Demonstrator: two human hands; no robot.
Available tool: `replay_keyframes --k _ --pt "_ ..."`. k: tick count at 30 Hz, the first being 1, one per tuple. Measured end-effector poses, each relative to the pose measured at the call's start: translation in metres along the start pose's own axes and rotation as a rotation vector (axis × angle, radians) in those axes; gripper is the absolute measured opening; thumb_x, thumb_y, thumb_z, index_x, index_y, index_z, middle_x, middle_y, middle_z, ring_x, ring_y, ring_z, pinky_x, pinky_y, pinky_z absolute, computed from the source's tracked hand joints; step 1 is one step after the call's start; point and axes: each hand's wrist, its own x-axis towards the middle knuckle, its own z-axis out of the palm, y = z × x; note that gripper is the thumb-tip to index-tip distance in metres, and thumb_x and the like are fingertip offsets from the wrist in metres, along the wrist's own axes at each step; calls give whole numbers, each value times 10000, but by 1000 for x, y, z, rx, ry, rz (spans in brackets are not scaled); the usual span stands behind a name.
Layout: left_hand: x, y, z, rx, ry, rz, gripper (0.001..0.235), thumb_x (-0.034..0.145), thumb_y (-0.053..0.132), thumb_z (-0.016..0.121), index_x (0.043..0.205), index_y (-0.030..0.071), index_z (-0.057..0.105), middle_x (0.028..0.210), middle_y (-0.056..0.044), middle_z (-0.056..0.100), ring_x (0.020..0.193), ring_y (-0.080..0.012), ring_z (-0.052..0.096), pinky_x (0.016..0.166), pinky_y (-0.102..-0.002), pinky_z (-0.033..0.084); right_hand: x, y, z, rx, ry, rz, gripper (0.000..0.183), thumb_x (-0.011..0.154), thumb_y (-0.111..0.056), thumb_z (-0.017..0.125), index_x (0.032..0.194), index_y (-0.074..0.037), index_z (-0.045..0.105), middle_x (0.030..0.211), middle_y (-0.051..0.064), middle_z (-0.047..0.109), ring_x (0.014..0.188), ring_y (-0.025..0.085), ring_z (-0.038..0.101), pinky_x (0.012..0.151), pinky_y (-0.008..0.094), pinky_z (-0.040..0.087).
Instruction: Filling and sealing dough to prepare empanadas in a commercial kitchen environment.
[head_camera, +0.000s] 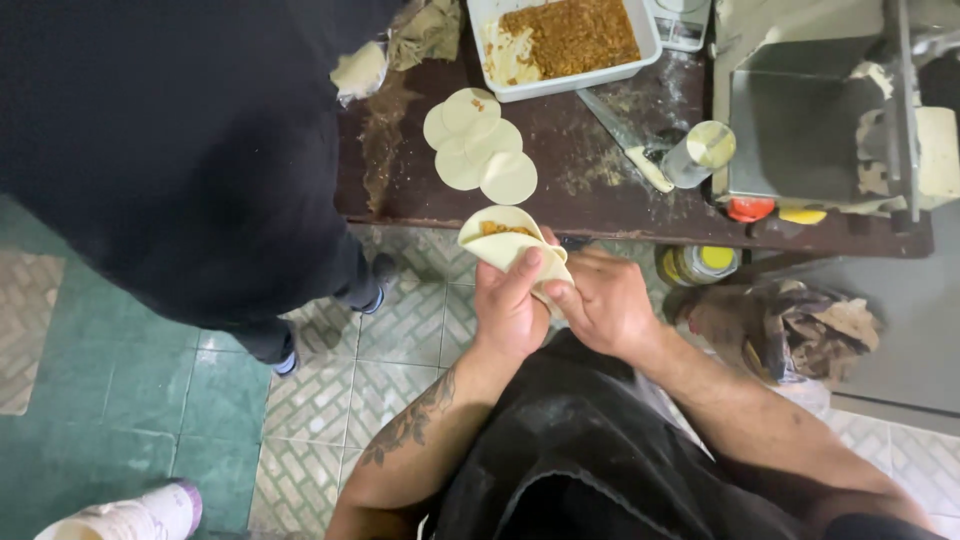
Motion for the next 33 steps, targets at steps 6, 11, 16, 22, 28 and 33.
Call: replay_keyframes --k 6,11,16,22,28,33 --pt "39 -40 16 172 -90 55 419 1003 149 757 1313 -3 519 1173 -119 622 1059 -217 611 919 -347 522 29 32 -50 -141 -9 -45 455 886 -478 638 832 -27 633 715 149 599 670 396 598 581 484 470" --pt "71 -79 38 29 -271 -9 513 1016 314 735 1364 7 517 1268 -136 614 1169 -209 606 1028 -348 505 9 113 -66 4 -26 -5 356 1062 -361 564 861 -74 629 770 115 603 722 368 561 697 476 475" --pt "102 -118 29 50 -227 -106 486 1018 257 735 1382 34 503 1296 -121 602 1205 -217 594 1063 -382 485 40 125 -119 35 -90 -17 364 926 -407 629 867 -49 646 753 130 610 707 371 602 621 458 489" --pt "122 -135 7 31 -123 -195 456 1015 188 711 1395 57 495 1318 -80 618 1245 -197 598 1113 -389 462 42 181 -95 12 -105 14 332 1015 -332 619 818 -65 631 753 110 601 717 358 585 675 462 487" --pt "172 -104 -30 37 -193 -214 441 1033 232 711 1376 39 511 1274 -80 635 1206 -196 613 1077 -386 479 115 153 -86 31 -124 28 327 911 -367 660 879 -42 656 742 115 587 697 354 597 634 448 489" --pt "211 -51 -76 86 -234 -278 475 1030 337 685 1351 27 523 1232 -59 640 1153 -162 612 1036 -343 493 160 145 -22 -105 -94 22 247 978 -312 663 908 -75 668 768 97 607 739 356 612 672 458 497"
